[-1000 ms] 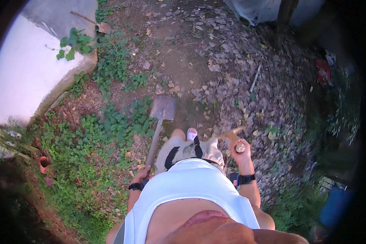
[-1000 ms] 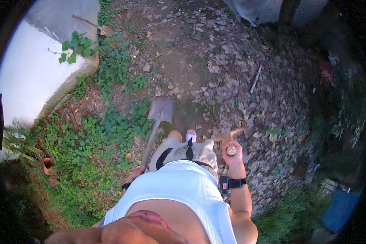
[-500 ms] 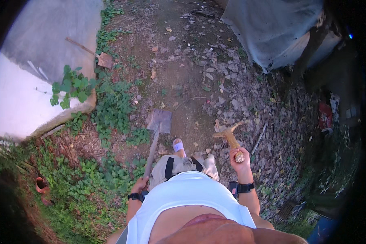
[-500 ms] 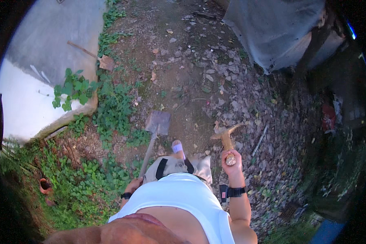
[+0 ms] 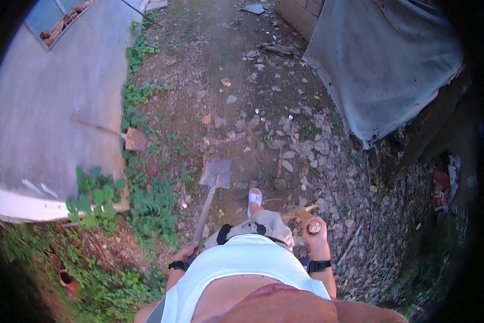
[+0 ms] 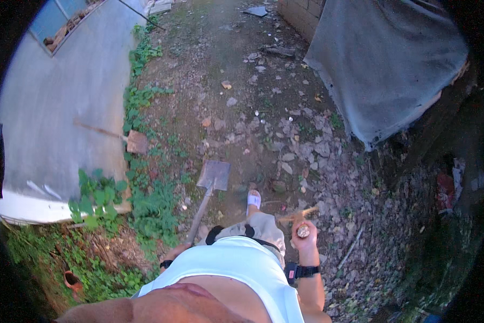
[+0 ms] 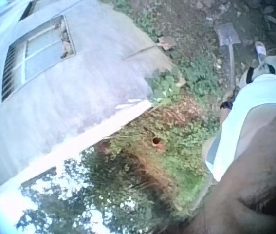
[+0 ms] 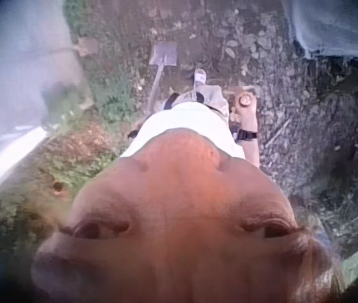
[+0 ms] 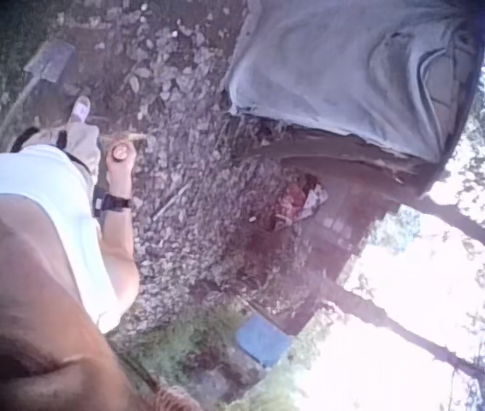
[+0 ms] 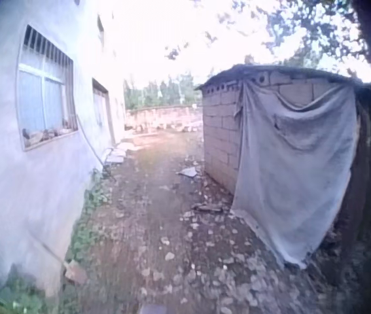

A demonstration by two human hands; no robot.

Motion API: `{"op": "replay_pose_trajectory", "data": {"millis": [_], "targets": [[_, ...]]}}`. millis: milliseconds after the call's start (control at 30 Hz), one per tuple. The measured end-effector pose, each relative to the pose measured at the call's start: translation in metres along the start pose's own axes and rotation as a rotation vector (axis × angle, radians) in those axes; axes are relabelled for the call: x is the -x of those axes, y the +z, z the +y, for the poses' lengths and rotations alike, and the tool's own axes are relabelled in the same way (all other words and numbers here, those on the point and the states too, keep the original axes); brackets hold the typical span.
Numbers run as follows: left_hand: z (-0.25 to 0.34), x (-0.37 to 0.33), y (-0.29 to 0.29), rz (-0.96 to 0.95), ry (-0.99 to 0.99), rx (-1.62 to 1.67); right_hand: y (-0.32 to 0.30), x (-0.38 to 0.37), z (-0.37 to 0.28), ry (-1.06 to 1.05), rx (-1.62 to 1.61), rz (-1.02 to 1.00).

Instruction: The person sweeps dry leaves and debris into a pile using a broom, collects them with a shovel while walking along a path, and then carries the tools through a doorway into a room.

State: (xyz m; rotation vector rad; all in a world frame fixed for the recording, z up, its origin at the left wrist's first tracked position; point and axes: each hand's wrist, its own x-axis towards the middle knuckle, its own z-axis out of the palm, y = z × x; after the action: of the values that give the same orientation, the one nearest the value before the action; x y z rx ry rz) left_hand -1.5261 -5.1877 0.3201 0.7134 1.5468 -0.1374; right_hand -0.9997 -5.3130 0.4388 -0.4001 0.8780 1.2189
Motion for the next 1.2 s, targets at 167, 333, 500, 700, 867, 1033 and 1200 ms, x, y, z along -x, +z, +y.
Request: {"op": "replay_pose_trajectory", "data": {"millis": [167, 333, 500, 700, 867, 1033, 1200], "targets": [[0.195, -0.018, -0.007, -0.069, 0.038, 0.130, 0.177, -0.119, -0.010, 0.002, 0.108, 0.053], [0.370, -0.073, -0.021, 0.004, -0.028, 0.128, 0.343, -0.240, -0.015, 0.110, 0.095, -0.023], [0.505, -0.170, -0.092, 0.131, 0.065, 0.008, 0.502, -0.389, 0.021, 0.178, 0.152, -0.036], [0.790, -0.212, -0.149, 0.039, -0.065, -0.248, 0.699, -0.492, 0.023, 0.028, 0.356, 0.088], [0.931, -0.330, -0.250, -0.091, 0.028, -0.134, 0.829, -0.637, 0.031, 0.221, 0.900, -0.203], [1.166, -0.433, -0.248, -0.232, -0.050, -0.427, 0.970, -0.754, -0.043, 0.173, 1.342, -0.132], [1.398, -0.508, -0.269, -0.210, -0.007, -0.520, 1.167, -0.882, -0.067, 0.280, 1.413, 0.173]]}}
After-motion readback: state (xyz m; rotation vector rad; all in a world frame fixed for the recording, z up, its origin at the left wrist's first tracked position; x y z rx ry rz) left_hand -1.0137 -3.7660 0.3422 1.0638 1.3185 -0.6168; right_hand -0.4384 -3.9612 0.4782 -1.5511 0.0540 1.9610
